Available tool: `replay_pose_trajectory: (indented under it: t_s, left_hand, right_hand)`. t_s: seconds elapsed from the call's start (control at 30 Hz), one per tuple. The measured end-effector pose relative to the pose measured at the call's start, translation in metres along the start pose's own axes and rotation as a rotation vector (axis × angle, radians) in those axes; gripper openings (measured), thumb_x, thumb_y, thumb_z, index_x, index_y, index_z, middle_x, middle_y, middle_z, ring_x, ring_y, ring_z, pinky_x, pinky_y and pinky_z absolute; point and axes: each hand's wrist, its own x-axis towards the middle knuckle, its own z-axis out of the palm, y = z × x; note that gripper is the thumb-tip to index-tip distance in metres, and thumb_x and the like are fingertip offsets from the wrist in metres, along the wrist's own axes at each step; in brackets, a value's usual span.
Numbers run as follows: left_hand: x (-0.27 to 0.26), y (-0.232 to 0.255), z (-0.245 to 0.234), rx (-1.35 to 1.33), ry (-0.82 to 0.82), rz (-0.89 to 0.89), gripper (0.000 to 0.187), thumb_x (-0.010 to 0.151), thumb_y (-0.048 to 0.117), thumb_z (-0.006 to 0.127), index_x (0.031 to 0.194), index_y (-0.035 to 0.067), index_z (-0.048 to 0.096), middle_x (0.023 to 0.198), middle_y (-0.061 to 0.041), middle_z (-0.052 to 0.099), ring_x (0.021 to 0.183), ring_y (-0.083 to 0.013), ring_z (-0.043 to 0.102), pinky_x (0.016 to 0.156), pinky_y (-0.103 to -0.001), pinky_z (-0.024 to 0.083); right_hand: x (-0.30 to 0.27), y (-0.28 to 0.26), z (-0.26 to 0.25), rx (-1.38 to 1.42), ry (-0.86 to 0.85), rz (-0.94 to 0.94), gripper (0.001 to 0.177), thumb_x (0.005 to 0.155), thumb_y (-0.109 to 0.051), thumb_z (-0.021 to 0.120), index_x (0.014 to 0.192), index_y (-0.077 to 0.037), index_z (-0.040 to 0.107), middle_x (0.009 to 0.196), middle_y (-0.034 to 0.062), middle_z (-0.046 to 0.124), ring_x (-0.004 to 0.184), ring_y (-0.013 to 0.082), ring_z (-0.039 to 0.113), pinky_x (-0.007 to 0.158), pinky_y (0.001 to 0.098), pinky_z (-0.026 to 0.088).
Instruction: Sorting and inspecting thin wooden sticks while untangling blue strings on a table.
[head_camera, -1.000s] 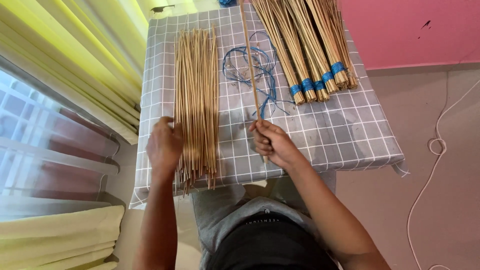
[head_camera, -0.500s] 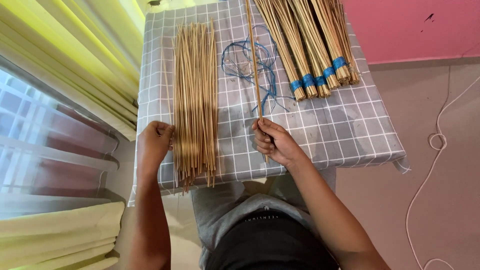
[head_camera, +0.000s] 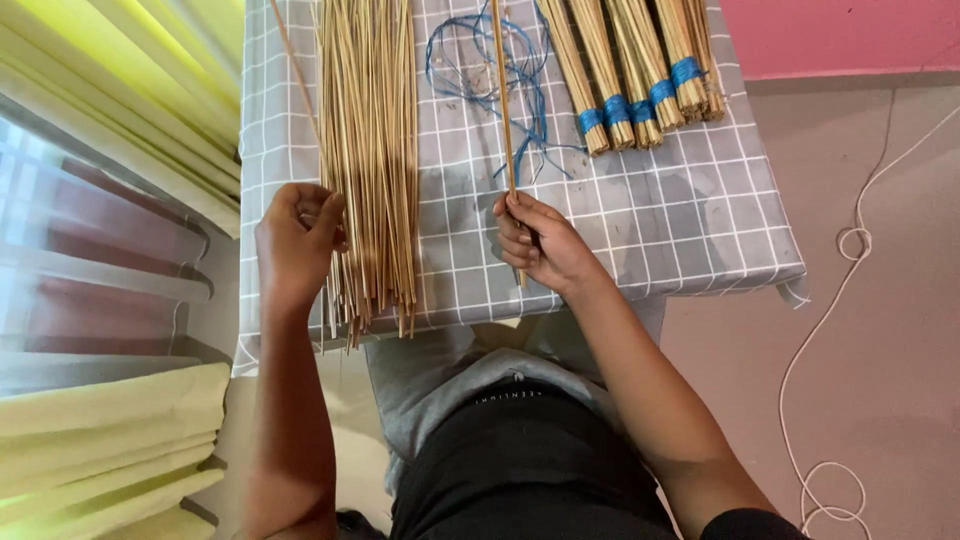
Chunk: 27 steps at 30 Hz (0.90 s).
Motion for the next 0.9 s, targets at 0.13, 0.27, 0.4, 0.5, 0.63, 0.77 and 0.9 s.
replay_pose_trajectory:
  t_s: [0.13, 0.27, 0.4, 0.5, 0.63, 0.77, 0.9]
  left_hand:
    - [-0.003, 0.007, 0.011, -0.165, -0.050, 0.044, 0.018, 0.106, 0.013, 0.065, 0.112, -0.003, 0.062, 0.085, -0.013, 0.068, 0.061, -0.0209, 0.069, 0.060, -0.033, 0.057]
    - [-0.005, 0.005, 0.027, -0.339, -0.154, 0.037, 0.021, 0.105, 0.013, 0.066, 0.114, -0.005, 0.059, 0.088, -0.015, 0.064, 0.065, -0.0204, 0.068, 0.060, -0.033, 0.061]
    - [-0.011, 0.016, 0.031, -0.333, -0.165, 0.030, 0.014, 0.105, 0.011, 0.064, 0.110, -0.002, 0.061, 0.083, -0.013, 0.064, 0.059, -0.0196, 0.067, 0.055, -0.032, 0.059]
    - [-0.013, 0.015, 0.033, -0.377, -0.183, 0.020, 0.017, 0.104, 0.011, 0.065, 0.110, -0.004, 0.060, 0.085, -0.013, 0.062, 0.062, -0.0182, 0.066, 0.057, -0.032, 0.060]
    - [-0.017, 0.017, 0.032, -0.400, -0.203, 0.029, 0.016, 0.104, 0.009, 0.065, 0.110, -0.005, 0.060, 0.084, -0.013, 0.061, 0.064, -0.0178, 0.064, 0.057, -0.032, 0.060]
    - [-0.019, 0.020, 0.029, -0.402, -0.214, 0.021, 0.016, 0.104, 0.010, 0.065, 0.109, -0.004, 0.060, 0.083, -0.012, 0.061, 0.063, -0.0178, 0.064, 0.056, -0.032, 0.060]
    - [-0.019, 0.014, 0.031, -0.424, -0.217, 0.026, 0.017, 0.104, 0.011, 0.066, 0.110, -0.003, 0.060, 0.083, -0.012, 0.061, 0.064, -0.0182, 0.064, 0.057, -0.032, 0.061]
  right_hand:
    - [0.000, 0.000, 0.000, -0.003, -0.007, 0.003, 0.023, 0.111, -0.024, 0.046, 0.110, -0.006, 0.060, 0.061, -0.0064, 0.025, 0.042, 0.0029, 0.029, 0.038, 0.0144, 0.027]
    - [0.000, -0.002, 0.001, -0.004, -0.007, 0.007, 0.024, 0.111, -0.025, 0.046, 0.110, -0.006, 0.060, 0.060, -0.0065, 0.025, 0.042, 0.0030, 0.029, 0.038, 0.0143, 0.027]
    - [0.000, -0.002, 0.001, 0.000, -0.017, 0.002, 0.022, 0.111, -0.024, 0.046, 0.110, -0.006, 0.060, 0.060, -0.0064, 0.026, 0.042, 0.0029, 0.030, 0.038, 0.0145, 0.028]
    - [0.000, -0.002, 0.001, 0.013, -0.018, 0.009, 0.022, 0.111, -0.024, 0.047, 0.110, -0.006, 0.060, 0.060, -0.0064, 0.026, 0.042, 0.0031, 0.030, 0.038, 0.0145, 0.028]
    - [-0.002, -0.003, 0.007, -0.030, 0.009, -0.001, 0.022, 0.111, -0.025, 0.047, 0.109, -0.007, 0.060, 0.060, -0.0070, 0.026, 0.042, 0.0026, 0.030, 0.039, 0.0140, 0.027]
    - [-0.002, -0.003, 0.007, -0.037, 0.015, -0.006, 0.022, 0.111, -0.025, 0.047, 0.109, -0.007, 0.060, 0.060, -0.0070, 0.027, 0.042, 0.0026, 0.030, 0.039, 0.0138, 0.027]
    - [-0.001, -0.002, 0.003, -0.027, 0.010, -0.005, 0.022, 0.111, -0.025, 0.047, 0.110, -0.006, 0.060, 0.060, -0.0067, 0.026, 0.042, 0.0025, 0.031, 0.038, 0.0140, 0.028]
